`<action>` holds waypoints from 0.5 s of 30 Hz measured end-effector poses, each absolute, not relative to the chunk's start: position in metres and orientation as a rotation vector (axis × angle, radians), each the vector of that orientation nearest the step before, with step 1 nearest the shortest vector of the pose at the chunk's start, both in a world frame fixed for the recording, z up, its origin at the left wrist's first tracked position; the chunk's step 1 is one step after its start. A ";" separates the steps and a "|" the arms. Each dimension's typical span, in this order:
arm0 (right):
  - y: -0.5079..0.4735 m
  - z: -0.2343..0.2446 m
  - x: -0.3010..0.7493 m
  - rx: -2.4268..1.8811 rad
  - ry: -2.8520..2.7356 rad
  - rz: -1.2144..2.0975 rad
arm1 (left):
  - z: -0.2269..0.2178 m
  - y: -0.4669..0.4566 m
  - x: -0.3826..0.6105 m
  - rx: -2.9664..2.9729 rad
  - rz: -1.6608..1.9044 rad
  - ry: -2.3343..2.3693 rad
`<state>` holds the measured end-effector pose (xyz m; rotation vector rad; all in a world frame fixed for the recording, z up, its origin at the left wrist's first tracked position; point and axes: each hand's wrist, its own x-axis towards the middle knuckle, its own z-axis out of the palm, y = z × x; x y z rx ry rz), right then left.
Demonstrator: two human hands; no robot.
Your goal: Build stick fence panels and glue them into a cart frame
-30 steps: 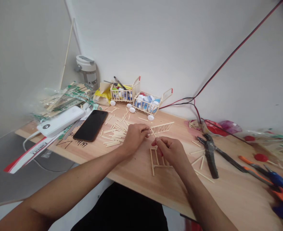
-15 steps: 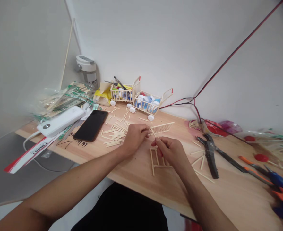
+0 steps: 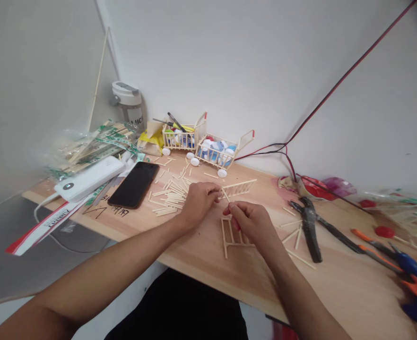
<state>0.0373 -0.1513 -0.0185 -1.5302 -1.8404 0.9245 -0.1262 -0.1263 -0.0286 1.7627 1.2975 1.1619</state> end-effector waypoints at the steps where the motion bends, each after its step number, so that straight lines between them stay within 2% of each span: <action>1: -0.151 -0.018 0.037 -1.532 -1.837 0.929 | -0.029 -0.126 -0.126 1.768 1.166 1.297; 15: -0.152 -0.020 0.037 -1.542 -1.808 0.971 | -0.028 -0.127 -0.126 1.790 1.173 1.294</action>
